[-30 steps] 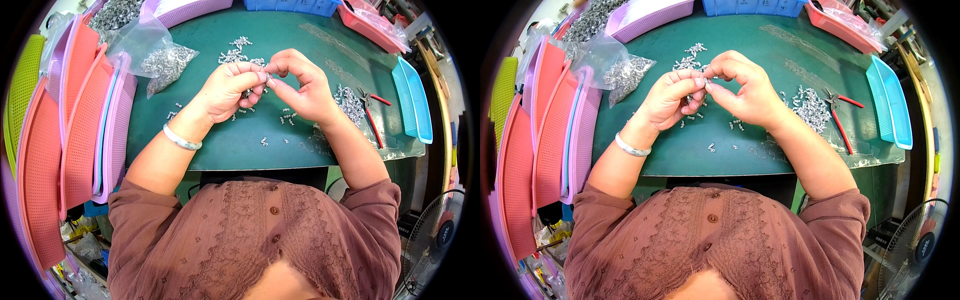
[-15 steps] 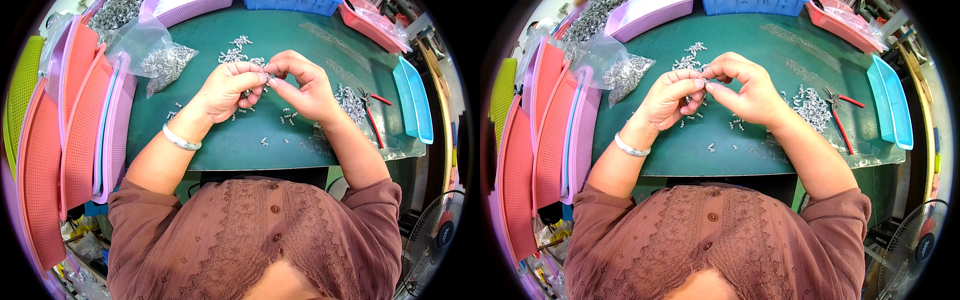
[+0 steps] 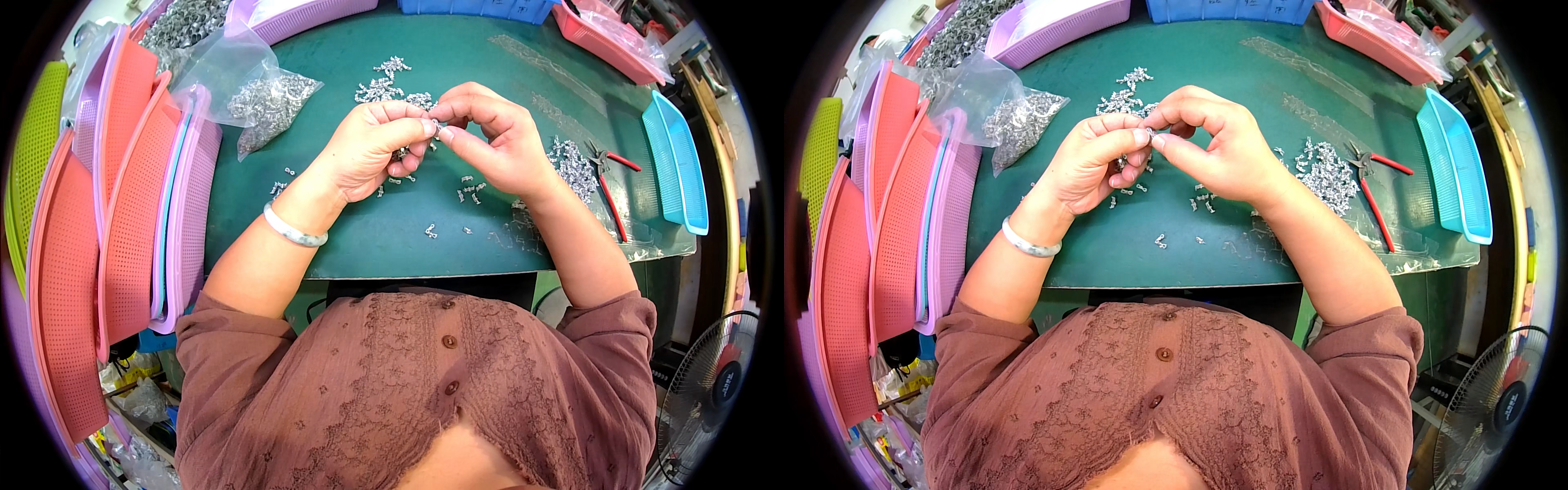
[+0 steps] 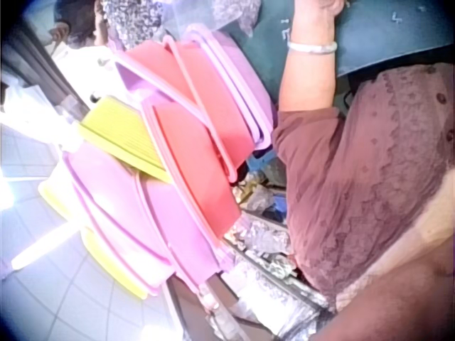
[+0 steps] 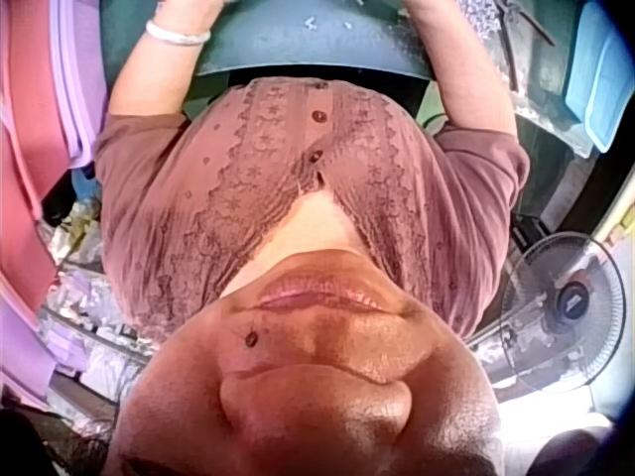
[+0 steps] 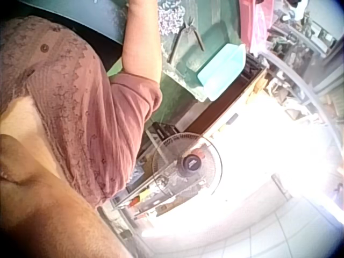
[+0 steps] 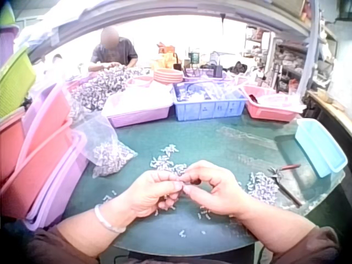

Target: The person sits at a green workbench and repeatedly picks up small silver metal pieces, joining them together by hand. They occasionally gather scattered pieces from the table surface and continue the assembly process throughout the video.

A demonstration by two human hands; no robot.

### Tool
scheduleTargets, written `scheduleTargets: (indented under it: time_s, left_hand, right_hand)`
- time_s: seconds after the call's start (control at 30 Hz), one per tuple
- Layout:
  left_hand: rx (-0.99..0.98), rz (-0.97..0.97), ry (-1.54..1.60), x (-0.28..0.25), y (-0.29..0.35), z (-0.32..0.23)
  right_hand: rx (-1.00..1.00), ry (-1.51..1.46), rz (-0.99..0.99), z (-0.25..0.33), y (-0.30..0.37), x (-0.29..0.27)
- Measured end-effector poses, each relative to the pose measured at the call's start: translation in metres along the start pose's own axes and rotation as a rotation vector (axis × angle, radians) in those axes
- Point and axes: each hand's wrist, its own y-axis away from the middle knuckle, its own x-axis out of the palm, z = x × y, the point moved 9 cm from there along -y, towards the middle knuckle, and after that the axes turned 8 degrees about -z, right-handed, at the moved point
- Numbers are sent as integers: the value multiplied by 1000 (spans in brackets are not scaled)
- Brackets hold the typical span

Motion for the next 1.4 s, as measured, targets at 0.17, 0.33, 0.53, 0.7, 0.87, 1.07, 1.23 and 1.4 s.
scheduleTargets:
  time_s: [0.17, 0.33, 0.53, 0.7, 0.87, 1.07, 1.23, 1.4]
  left_hand:
    - [2, -2, -10, 0, 0, 0]
    - [6, -23, -34, -1, 1, -1]
    - [8, -30, -31, 0, 1, -1]
    - [-5, -16, -26, 0, 1, -1]
    - [-10, -27, -27, -1, 1, -1]
    - [-7, -35, -27, 0, 2, -2]
    - [-16, -44, -9, -1, 2, -1]
    - [-31, -49, -9, 0, 3, -1]
  right_hand:
    - [28, -7, 17, -1, 0, 1]
    - [26, -14, 16, -2, 0, 1]
    - [48, -43, 15, -5, 0, 1]
    - [47, -71, 5, -5, 0, 1]
    - [54, -69, 1, -5, 0, 1]
    - [41, -51, -7, -4, 0, 0]
    - [40, -43, -20, -3, 0, 0]
    - [28, -24, -20, -4, 0, 0]
